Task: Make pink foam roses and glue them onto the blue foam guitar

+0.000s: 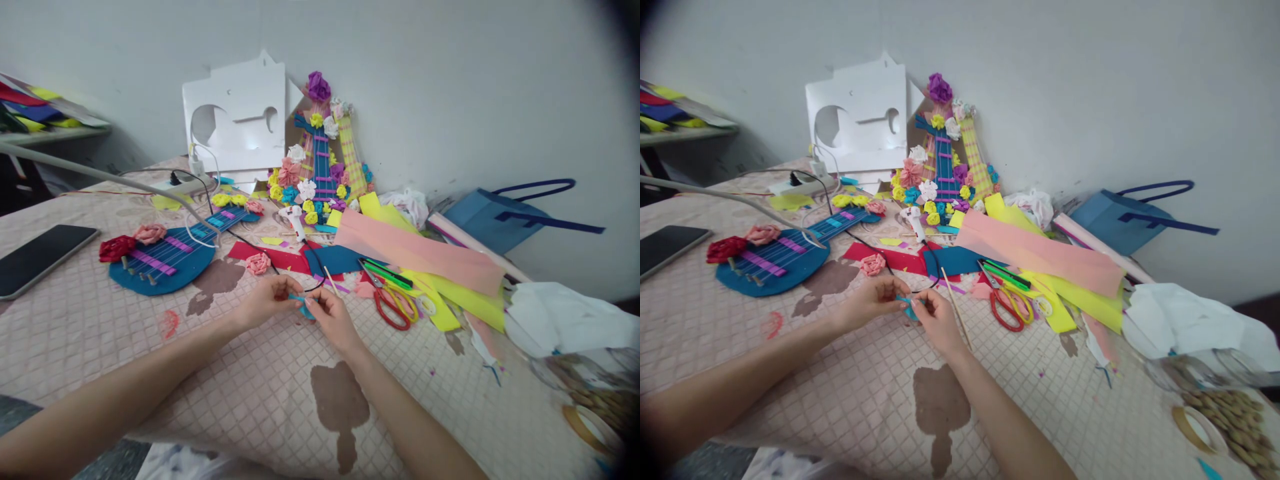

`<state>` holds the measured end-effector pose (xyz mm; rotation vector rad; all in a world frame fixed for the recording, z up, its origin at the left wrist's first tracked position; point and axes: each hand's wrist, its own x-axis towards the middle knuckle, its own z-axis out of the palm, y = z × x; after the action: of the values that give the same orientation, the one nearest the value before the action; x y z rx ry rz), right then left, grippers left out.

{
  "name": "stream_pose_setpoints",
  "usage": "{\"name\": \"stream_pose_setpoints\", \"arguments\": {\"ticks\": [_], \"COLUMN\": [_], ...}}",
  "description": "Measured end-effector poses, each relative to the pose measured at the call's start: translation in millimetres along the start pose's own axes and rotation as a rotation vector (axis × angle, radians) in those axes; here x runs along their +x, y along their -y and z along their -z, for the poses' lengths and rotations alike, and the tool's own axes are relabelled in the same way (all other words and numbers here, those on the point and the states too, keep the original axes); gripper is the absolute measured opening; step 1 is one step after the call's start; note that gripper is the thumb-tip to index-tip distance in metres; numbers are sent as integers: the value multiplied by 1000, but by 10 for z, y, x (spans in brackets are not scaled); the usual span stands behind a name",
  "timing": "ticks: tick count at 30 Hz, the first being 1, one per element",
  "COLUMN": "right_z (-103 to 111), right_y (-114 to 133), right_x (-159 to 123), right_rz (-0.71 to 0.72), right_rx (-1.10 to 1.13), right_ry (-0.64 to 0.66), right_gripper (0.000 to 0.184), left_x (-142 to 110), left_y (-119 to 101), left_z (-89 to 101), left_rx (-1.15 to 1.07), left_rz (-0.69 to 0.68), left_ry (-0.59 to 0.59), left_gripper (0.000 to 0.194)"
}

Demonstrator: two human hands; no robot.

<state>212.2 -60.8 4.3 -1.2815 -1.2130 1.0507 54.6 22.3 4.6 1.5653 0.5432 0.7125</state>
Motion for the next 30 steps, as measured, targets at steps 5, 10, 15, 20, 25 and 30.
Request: {"name": "stream_pose_setpoints", "arguments": {"ticks": [5, 10, 15, 20, 25, 30], "right_z": [-12, -7, 3, 8, 12, 4], "right_y": [-19, 11, 8, -5, -1, 36], "right_x": [-7, -10, 0, -3, -9, -15], "right_rz": [-20, -15, 42, 6, -15, -21], "right_rx": [21, 22, -24, -10, 40, 44], "right_ry": [13, 47, 106, 54, 27, 45], "right_gripper": [20, 23, 15, 15, 15, 16], "left_x": [1, 2, -5, -5, -6, -16], "left_y": [-6, -12, -37, -22, 43, 13], "left_z": [5, 5, 5, -1, -18, -13], "left_rx": [3, -1, 19, -23, -92, -86], "left_rz": [17, 47, 46, 15, 88, 150], "left_ry": [-28, -24, -38, 2, 64, 18], "left_gripper": [37, 36, 34, 35, 34, 33]}}
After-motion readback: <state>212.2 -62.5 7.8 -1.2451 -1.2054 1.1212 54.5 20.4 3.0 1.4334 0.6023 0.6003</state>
